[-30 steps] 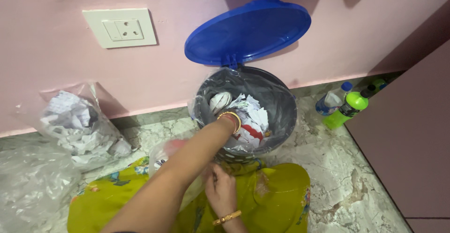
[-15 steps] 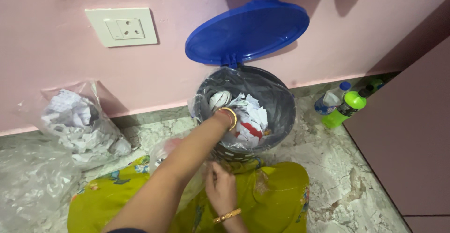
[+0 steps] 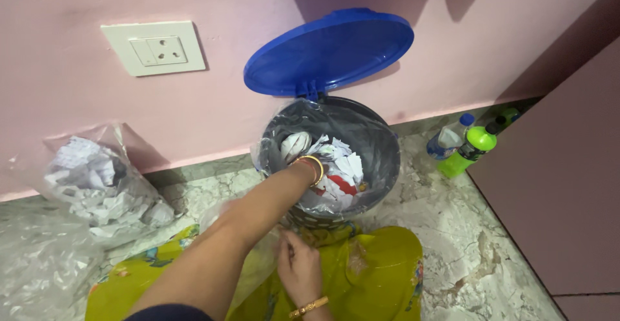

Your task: The person sits on the floor and transfers crumpled paper from a blue-lidded trash bin into a clear plastic bag. The person repeatedly reaches into the bin, picks up paper, and places it into the bag held in their lap.

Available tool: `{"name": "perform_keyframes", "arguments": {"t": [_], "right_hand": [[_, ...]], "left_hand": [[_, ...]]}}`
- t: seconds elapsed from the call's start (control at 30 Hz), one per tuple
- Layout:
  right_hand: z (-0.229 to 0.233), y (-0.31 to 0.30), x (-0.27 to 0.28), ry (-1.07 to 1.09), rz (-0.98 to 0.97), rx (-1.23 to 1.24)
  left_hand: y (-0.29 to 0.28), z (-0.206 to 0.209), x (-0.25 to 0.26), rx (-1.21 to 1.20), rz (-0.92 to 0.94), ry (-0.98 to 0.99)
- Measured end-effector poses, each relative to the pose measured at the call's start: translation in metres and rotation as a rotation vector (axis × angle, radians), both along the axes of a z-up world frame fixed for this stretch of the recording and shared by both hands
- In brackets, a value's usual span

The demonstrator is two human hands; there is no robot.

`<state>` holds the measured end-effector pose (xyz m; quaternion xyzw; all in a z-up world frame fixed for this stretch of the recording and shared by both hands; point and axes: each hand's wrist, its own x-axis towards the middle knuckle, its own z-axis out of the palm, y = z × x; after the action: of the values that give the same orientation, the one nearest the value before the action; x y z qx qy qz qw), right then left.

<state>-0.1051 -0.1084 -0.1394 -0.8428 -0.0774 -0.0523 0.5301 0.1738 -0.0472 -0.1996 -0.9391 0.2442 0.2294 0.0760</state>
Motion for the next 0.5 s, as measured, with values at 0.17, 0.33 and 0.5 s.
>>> {"name": "perform_keyframes", "arguments": {"t": [0.17, 0.33, 0.5], "right_hand": [[0.005, -0.002, -0.001, 0.112, 0.023, 0.09], [-0.003, -0.004, -0.002, 0.017, 0.042, 0.074], [-0.011, -0.008, -0.003, -0.071, 0.039, 0.028]], "left_hand": [[0.002, -0.014, 0.002, -0.011, -0.043, -0.021], [0.004, -0.025, 0.02, -0.047, -0.118, -0.099], [0.011, -0.019, 0.022, -0.115, -0.07, -0.279]]}}
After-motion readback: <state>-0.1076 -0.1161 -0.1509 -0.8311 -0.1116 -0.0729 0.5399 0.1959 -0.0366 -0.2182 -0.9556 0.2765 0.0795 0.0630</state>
